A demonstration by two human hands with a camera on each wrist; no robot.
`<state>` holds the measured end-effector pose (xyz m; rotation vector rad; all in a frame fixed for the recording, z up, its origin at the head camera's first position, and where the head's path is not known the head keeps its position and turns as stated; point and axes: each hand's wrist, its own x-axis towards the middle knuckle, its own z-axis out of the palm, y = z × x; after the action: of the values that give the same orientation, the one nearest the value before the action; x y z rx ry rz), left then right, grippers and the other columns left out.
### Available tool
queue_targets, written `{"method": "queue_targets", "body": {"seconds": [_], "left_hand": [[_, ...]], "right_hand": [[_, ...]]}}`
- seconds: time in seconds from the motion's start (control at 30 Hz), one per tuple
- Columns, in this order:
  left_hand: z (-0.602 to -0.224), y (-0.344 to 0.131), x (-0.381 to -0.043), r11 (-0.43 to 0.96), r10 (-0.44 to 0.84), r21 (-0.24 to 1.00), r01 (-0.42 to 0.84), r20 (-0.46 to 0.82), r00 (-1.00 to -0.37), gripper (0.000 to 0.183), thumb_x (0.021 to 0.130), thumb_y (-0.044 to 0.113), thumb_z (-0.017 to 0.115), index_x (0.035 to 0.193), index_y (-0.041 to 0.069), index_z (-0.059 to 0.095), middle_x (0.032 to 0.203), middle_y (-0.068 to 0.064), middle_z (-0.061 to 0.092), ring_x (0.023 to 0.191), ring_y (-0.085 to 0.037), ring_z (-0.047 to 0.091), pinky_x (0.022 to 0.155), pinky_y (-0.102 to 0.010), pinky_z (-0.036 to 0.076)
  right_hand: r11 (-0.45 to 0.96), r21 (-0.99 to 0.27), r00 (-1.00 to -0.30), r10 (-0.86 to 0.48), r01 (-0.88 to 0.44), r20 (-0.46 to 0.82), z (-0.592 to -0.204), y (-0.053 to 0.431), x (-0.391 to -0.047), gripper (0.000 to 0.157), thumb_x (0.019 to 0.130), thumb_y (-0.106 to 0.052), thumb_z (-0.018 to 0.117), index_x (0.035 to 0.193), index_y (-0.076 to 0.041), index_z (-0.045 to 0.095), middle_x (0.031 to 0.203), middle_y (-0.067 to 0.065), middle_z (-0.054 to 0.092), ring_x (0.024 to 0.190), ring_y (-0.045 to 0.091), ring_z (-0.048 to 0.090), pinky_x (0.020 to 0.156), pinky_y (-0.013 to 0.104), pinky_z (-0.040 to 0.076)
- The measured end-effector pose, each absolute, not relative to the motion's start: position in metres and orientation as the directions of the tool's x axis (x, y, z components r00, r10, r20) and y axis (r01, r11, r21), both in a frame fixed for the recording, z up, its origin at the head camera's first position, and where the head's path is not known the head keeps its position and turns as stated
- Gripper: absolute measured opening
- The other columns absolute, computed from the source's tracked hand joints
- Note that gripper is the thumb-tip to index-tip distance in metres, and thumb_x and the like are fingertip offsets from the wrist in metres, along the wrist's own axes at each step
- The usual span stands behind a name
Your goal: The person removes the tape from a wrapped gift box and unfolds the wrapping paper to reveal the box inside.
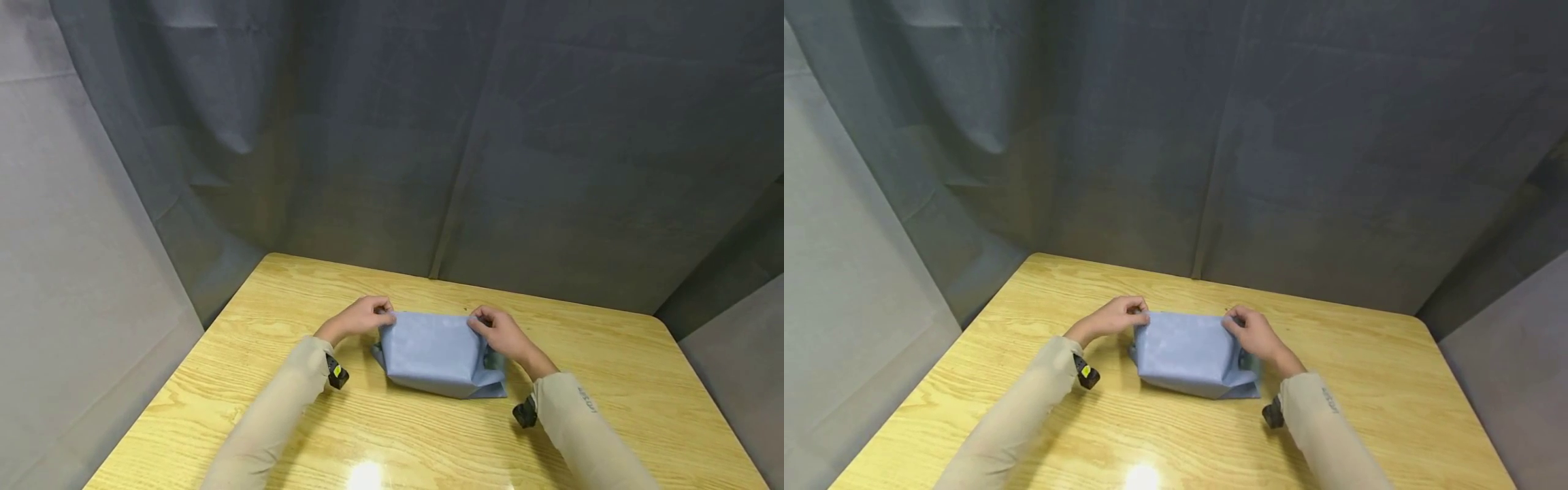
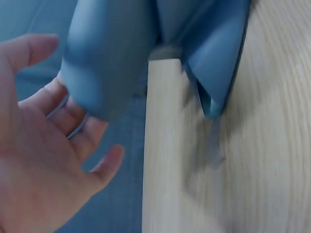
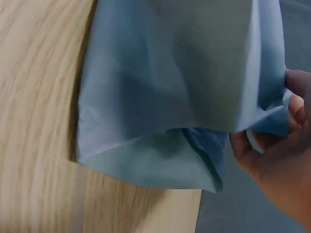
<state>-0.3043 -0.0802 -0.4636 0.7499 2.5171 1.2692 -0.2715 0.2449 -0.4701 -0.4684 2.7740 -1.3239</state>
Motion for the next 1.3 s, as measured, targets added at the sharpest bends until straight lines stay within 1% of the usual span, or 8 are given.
{"method": "queue_targets", "body": {"seconds": [0.27,0.43,0.6,0.73,0.9,1.07,1.17,1.3], "left_hand": [[-0.453,-0.086,-0.306,0.394,0.523,0.851,0.346,0.102,-0.846,0.006,0.086,0.011,0.061,0.09,0.007,0.062,0.085,-0.003,0.057,0.077,-0.016,0.048,0.066,-0.028,0.039],[-0.442,-0.091,-0.304,0.299,0.544,0.879,0.371,0.163,-0.823,0.011,0.088,0.014,0.065,0.097,0.007,0.064,0.094,-0.003,0.06,0.083,-0.017,0.051,0.07,-0.03,0.043],[-0.437,-0.104,-0.298,0.202,0.613,0.939,0.277,0.099,-0.784,0.027,0.09,0.015,0.065,0.114,0.003,0.058,0.09,-0.006,0.06,0.082,-0.017,0.055,0.076,-0.034,0.047],[-0.44,-0.117,-0.288,0.157,0.716,0.974,0.164,0.002,-0.698,0.035,0.091,0.01,0.062,0.122,-0.003,0.054,0.097,-0.007,0.062,0.088,-0.018,0.06,0.084,-0.038,0.049],[-0.446,-0.129,-0.275,0.208,0.793,0.96,0.189,-0.052,-0.607,0.02,0.088,0.008,0.065,0.104,-0.005,0.063,0.094,-0.002,0.063,0.085,-0.014,0.058,0.08,-0.031,0.047],[-0.448,-0.133,-0.26,0.218,0.825,0.947,0.235,-0.05,-0.564,0.012,0.087,0.008,0.067,0.092,-0.003,0.067,0.085,-0.004,0.065,0.076,-0.013,0.057,0.073,-0.03,0.047],[-0.448,-0.136,-0.251,0.21,0.843,0.943,0.26,-0.04,-0.536,0.014,0.088,0.007,0.066,0.093,-0.005,0.067,0.09,-0.005,0.066,0.079,-0.013,0.059,0.074,-0.03,0.049],[-0.447,-0.136,-0.241,0.191,0.888,0.935,0.299,-0.034,-0.459,0.014,0.089,0.008,0.063,0.093,-0.005,0.065,0.104,-0.01,0.066,0.097,-0.016,0.062,0.087,-0.034,0.048]], "right_hand": [[0.538,-0.828,-0.97,-0.243,-0.157,0.026,-0.461,0.255,-0.271,0.031,0.097,-0.032,0.054,0.106,-0.003,0.06,0.1,0.011,0.058,0.081,0.022,0.05,0.067,0.034,0.042],[0.415,-0.903,-0.952,-0.306,-0.108,-0.027,-0.448,0.266,-0.268,0.033,0.096,-0.02,0.056,0.119,0.004,0.054,0.113,0.015,0.054,0.092,0.021,0.048,0.075,0.036,0.043],[0.375,-0.926,-0.922,-0.374,-0.047,-0.104,-0.441,0.279,-0.26,0.043,0.093,-0.013,0.06,0.129,0.005,0.045,0.103,0.012,0.049,0.086,0.021,0.046,0.075,0.043,0.045],[0.372,-0.926,-0.904,-0.413,-0.056,-0.111,-0.438,0.286,-0.249,0.038,0.093,-0.016,0.061,0.122,0.006,0.05,0.098,0.01,0.055,0.088,0.019,0.053,0.081,0.042,0.047],[0.375,-0.92,-0.881,-0.466,-0.115,-0.08,-0.436,0.29,-0.235,0.027,0.094,-0.018,0.06,0.106,0.006,0.061,0.092,0.009,0.061,0.086,0.018,0.058,0.08,0.036,0.049],[0.342,-0.928,-0.837,-0.543,-0.15,-0.065,-0.435,0.293,-0.221,0.025,0.096,-0.018,0.057,0.103,0.007,0.06,0.094,0.01,0.06,0.088,0.019,0.059,0.081,0.034,0.05],[0.291,-0.944,-0.794,-0.606,-0.156,-0.055,-0.437,0.294,-0.211,0.024,0.097,-0.014,0.055,0.103,0.008,0.058,0.095,0.011,0.059,0.089,0.02,0.058,0.082,0.034,0.05],[0.172,-0.971,-0.714,-0.7,-0.168,-0.001,-0.44,0.299,-0.201,0.018,0.098,-0.005,0.049,0.104,0.01,0.057,0.1,0.011,0.062,0.093,0.019,0.06,0.084,0.036,0.05]]}}
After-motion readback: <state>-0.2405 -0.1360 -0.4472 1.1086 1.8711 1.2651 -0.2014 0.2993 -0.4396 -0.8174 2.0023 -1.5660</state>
